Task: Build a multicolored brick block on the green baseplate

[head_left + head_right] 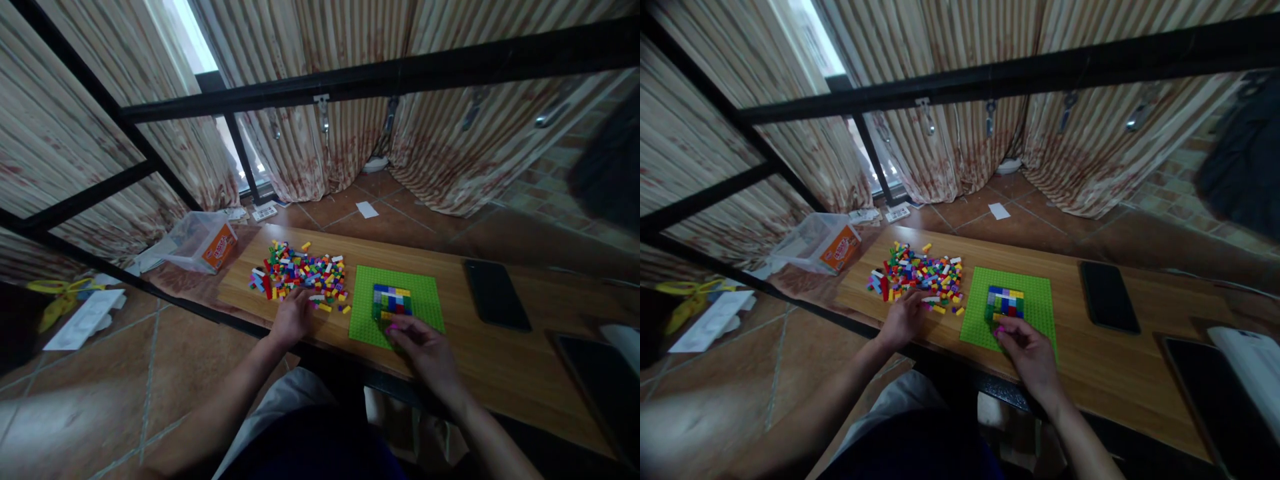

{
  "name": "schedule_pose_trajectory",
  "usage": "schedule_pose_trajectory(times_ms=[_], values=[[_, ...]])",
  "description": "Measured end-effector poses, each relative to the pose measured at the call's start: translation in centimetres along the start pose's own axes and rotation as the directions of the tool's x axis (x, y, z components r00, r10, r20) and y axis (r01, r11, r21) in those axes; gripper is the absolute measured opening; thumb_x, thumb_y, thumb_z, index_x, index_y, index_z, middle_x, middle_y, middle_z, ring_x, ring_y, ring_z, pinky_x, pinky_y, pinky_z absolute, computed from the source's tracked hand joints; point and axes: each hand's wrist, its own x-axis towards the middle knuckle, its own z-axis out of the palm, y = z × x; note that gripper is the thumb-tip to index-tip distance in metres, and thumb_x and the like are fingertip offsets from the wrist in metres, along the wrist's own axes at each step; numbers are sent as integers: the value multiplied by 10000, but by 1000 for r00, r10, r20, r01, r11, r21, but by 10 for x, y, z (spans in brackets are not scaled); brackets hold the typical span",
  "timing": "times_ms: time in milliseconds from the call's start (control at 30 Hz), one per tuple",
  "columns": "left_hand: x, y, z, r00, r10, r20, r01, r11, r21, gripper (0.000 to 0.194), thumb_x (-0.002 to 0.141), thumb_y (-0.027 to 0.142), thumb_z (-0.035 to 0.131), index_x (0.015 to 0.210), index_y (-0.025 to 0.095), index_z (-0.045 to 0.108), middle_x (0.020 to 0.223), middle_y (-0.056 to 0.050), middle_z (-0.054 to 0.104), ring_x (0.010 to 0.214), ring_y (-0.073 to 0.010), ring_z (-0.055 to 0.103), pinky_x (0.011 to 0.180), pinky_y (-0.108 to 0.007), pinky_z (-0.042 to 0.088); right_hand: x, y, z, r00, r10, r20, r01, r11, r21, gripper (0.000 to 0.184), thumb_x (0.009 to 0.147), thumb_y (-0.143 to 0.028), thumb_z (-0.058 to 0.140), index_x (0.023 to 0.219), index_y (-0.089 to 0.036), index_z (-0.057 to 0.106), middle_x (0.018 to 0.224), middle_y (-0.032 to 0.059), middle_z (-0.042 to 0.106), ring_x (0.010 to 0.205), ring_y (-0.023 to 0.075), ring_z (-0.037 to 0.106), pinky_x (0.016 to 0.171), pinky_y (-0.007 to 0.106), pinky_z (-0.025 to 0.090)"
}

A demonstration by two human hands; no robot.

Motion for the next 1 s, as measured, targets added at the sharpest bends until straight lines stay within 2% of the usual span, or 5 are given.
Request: schedule_pose_trajectory(times_ms=[133, 467, 633, 833, 1000], values=[[-5, -2, 7, 998, 57, -35, -57, 998, -7, 272, 880, 152, 490, 1122, 178, 612, 1107, -97, 614, 1025, -208, 607, 901, -370, 520, -6, 4, 6, 998, -6, 61, 16, 987, -163, 328, 742, -465, 707, 962, -221, 702, 955, 54, 720, 881, 203, 645, 800, 354, 497], [-25, 9, 11, 984, 176, -14, -176, 984, -37, 284, 880, 111, 449, 1103, 190, 606, 1113, -90, 616, 1036, -193, 596, 925, -361, 513, -16, 5, 9, 997, -69, 38, 78, 916, -394, 319, 802, -510, 617, 946, -230, 668, 924, 38, 716, 904, 216, 660, 809, 340, 503], [-41, -2, 6, 985, 168, -21, -169, 986, -8, 247, 900, 142, 440, 1073, 175, 613, 1068, -95, 625, 981, -187, 599, 901, -353, 518, -16, 2, 40, 979, -176, 98, 202, 837, -508, 277, 860, -479, 553, 943, -242, 667, 937, 36, 717, 877, 208, 669, 776, 323, 506], [-33, -19, -4, 983, 172, -61, -172, 985, 8, 221, 915, 175, 442, 1044, 183, 621, 1027, -92, 630, 943, -185, 598, 864, -344, 520, 18, -4, 91, 896, -354, 267, 442, 662, -605, 224, 915, -341, 470, 964, -243, 665, 960, 34, 706, 883, 187, 663, 798, 311, 488], [-22, -23, 1, 974, 200, -102, -204, 978, -36, 212, 923, 190, 448, 1038, 193, 627, 990, -83, 640, 903, -172, 599, 844, -332, 513, 49, -11, 106, 875, -417, 246, 456, 540, -708, 248, 908, -318, 463, 1048, -225, 646, 981, 51, 697, 892, 196, 656, 797, 314, 485]])
